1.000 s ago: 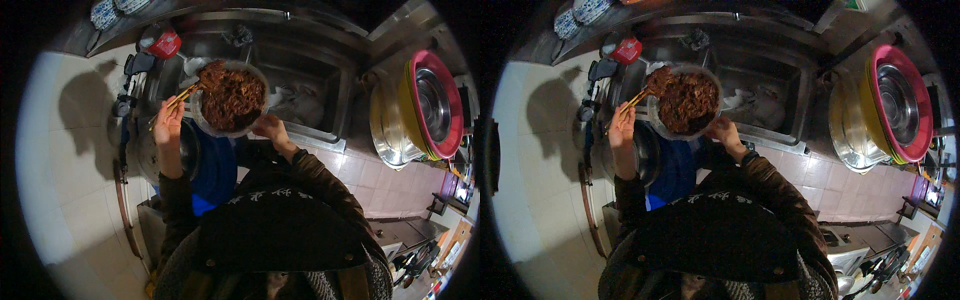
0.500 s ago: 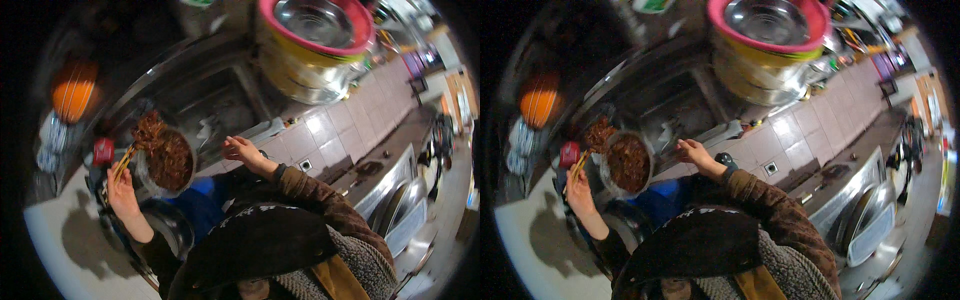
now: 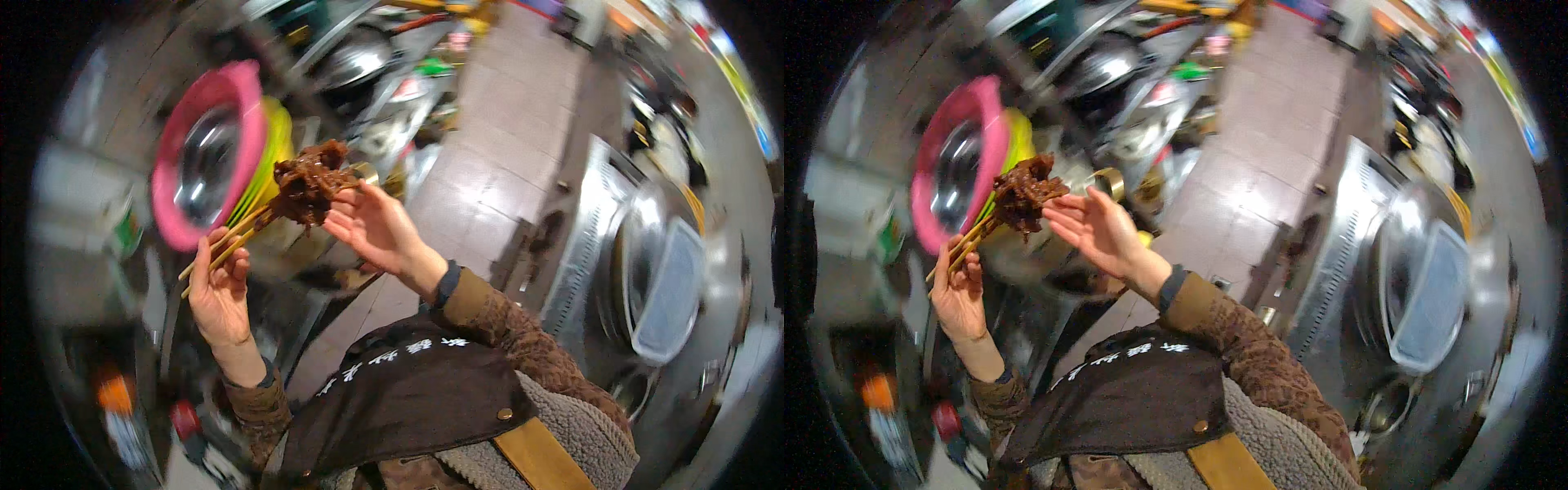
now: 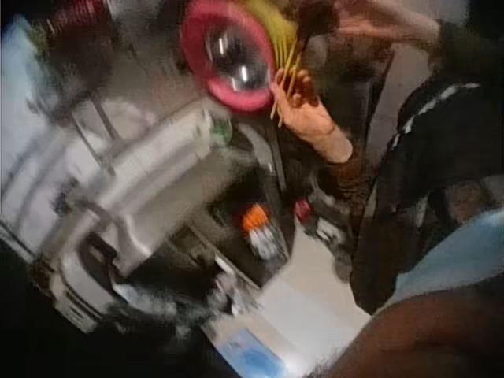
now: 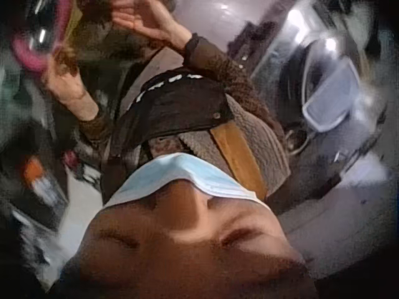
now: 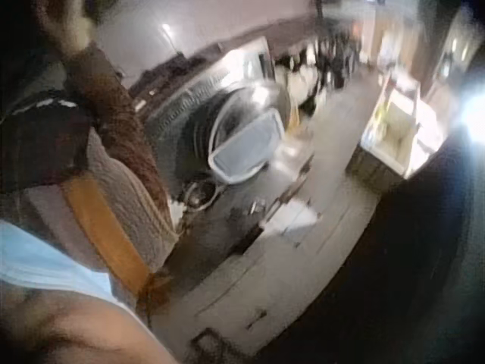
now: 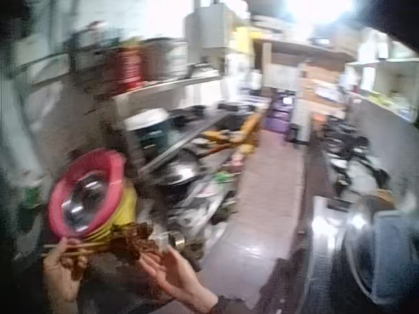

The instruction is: The person assembles a noodle dish by placing noodles in a bowl, adding a red sauce, and topping with cooked meat using chopsticks. The person also handles a small paper slip and moves between the cooking station and a sink area.

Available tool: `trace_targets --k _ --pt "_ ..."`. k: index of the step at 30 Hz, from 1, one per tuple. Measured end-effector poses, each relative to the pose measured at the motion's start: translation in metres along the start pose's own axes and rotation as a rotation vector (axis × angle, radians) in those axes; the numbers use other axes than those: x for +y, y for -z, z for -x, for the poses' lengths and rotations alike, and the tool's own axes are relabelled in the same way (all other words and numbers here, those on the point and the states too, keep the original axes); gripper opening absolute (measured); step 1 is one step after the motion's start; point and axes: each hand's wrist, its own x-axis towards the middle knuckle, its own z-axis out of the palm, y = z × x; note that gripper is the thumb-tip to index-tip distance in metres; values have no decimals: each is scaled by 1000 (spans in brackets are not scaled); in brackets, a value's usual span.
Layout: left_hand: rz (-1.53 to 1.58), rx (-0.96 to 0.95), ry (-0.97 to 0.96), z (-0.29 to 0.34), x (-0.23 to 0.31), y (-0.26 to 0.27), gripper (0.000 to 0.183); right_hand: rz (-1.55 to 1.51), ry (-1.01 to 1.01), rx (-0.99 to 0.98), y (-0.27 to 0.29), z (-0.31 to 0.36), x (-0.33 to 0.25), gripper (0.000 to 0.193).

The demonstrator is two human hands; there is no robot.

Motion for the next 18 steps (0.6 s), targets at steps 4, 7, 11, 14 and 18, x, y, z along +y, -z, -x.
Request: trace_targets --k 4,7,11,14,18 --pt "132 -314 197 -87 -76 -131 31 -152 297 -29 14 23 -130 39" --pt "218 -574 363 -146 -130 -223 31 -203 505 -46 30 39 -213 44" --pt "269 -797 510 -207 -209 -351 31 -280 773 29 53 51 -322 46" --pt "308 -957 603 -248 -264 -446 31 -293 932 88 71 58 -402 48" --pt "232 -1067 617 -289 -326 -556 33 -248 1195 68 93 66 -490 48"
